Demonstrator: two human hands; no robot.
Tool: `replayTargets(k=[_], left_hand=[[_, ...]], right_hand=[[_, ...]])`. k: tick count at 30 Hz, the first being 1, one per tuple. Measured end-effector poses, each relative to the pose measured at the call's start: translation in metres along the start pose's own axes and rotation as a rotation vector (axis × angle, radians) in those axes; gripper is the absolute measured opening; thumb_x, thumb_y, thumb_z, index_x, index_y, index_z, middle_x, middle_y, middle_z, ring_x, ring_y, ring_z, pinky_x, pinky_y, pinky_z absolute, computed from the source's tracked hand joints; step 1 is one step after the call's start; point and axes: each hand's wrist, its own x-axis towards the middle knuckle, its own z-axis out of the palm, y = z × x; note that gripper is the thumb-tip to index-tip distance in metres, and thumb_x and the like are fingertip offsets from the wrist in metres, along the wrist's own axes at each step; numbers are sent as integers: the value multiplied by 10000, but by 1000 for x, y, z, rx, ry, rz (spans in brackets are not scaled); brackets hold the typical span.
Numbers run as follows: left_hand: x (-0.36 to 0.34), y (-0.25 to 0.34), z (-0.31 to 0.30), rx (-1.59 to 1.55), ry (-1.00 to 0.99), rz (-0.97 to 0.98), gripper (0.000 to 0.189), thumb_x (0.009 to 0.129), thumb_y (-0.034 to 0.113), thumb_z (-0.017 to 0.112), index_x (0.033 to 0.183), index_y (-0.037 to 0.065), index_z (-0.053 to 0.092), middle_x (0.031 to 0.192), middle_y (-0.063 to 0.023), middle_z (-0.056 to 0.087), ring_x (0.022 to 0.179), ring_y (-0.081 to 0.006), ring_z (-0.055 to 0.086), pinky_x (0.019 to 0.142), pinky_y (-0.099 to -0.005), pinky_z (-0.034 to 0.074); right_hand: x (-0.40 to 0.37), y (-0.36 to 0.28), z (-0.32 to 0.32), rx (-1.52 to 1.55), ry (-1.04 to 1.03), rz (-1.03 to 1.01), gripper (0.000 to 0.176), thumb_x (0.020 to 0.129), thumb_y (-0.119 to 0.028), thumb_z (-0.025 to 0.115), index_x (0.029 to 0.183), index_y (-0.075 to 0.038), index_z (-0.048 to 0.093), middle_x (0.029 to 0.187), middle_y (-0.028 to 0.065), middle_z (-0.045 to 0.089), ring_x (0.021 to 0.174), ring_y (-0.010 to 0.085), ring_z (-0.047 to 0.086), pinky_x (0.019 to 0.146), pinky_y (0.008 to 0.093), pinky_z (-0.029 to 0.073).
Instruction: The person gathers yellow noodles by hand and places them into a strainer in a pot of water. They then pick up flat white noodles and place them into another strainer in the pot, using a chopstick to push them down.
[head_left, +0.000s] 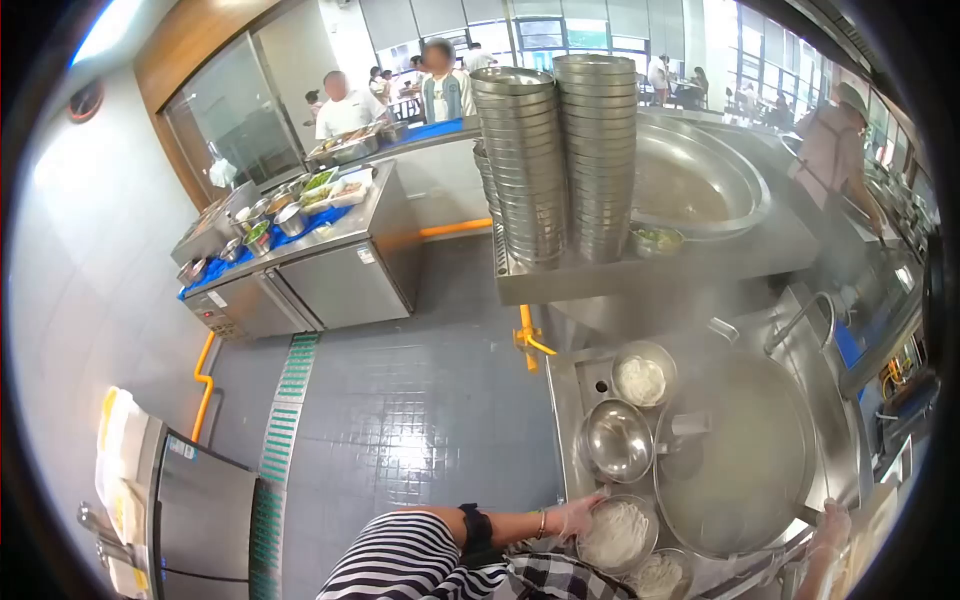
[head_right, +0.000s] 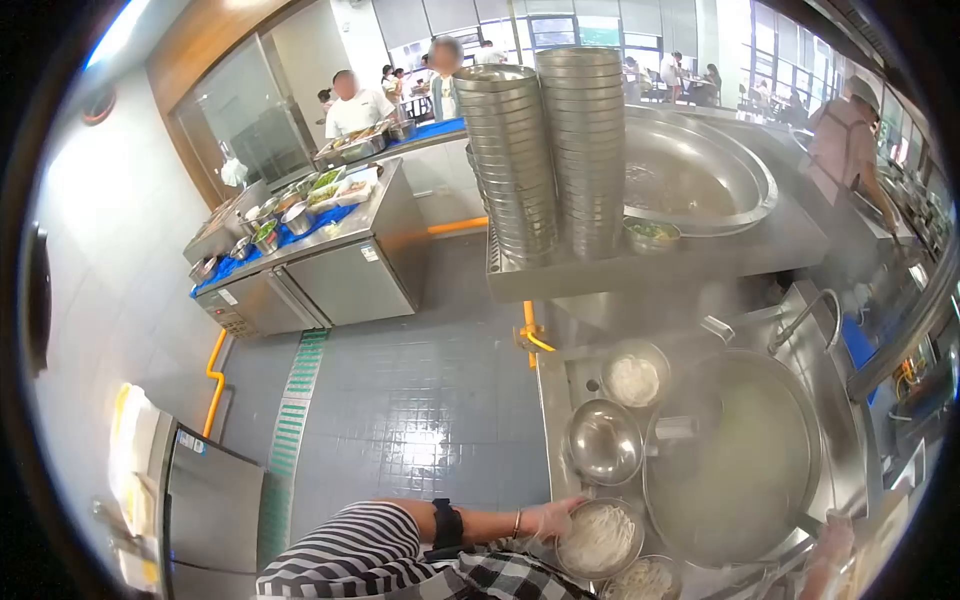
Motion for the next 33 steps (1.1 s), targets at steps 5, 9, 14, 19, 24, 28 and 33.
replayTargets(k=[5,9,14,19,24,28,33], left_hand=[[83,-99,-12,-171,33,142,609,713,95,567,1238,203,277,1051,-195,448,739,-371,517,561,-516,413],[57,-41,-13,-444,-101,-223,616,723,81,555,1243,225,258,1042,-190,445,711,-378,496,551,-489,400],[85,-82,-3,5,155,70,639,714,84,528,1257,233,224,892,-197,509,416,-241,444,328,-327,329],[17,34,4,-57,88,-118,741,675,13,497,1297,143,117,683,-162,536,430,-199,518,327,-304,415],[10,46,2,-16,134,-131,675,709,29,490,1279,78,133,621,-138,531,464,-181,537,339,-311,428],[11,36,-11,10,-32,112,659,738,242,596,1214,-21,224,817,-123,558,611,-148,556,464,-256,476],[6,18,-40,-277,55,-218,645,779,401,518,1230,52,217,936,-145,509,661,-243,582,476,-290,493]], right_hand=[[28,-39,2,-198,-156,149,324,761,-249,441,658,43,536,582,112,520,544,216,465,518,365,343],[59,-105,-25,-199,-165,234,260,748,-206,432,819,3,570,718,191,543,699,291,540,623,388,393],[73,-91,-23,-605,-327,103,357,793,-170,425,1083,28,486,1078,159,517,1002,223,479,887,295,320],[3,-12,-36,107,242,90,379,837,-215,382,1133,10,452,1118,126,489,1038,217,448,904,308,317],[-164,-89,-75,784,217,410,351,837,-210,395,1087,21,480,980,99,528,948,185,478,840,283,354],[-269,-211,-58,396,24,826,257,806,-154,453,975,11,555,790,16,551,660,146,496,622,272,410],[-320,-279,-22,-8,-467,652,305,771,-167,507,1039,-20,500,717,133,595,575,261,570,535,345,460]])
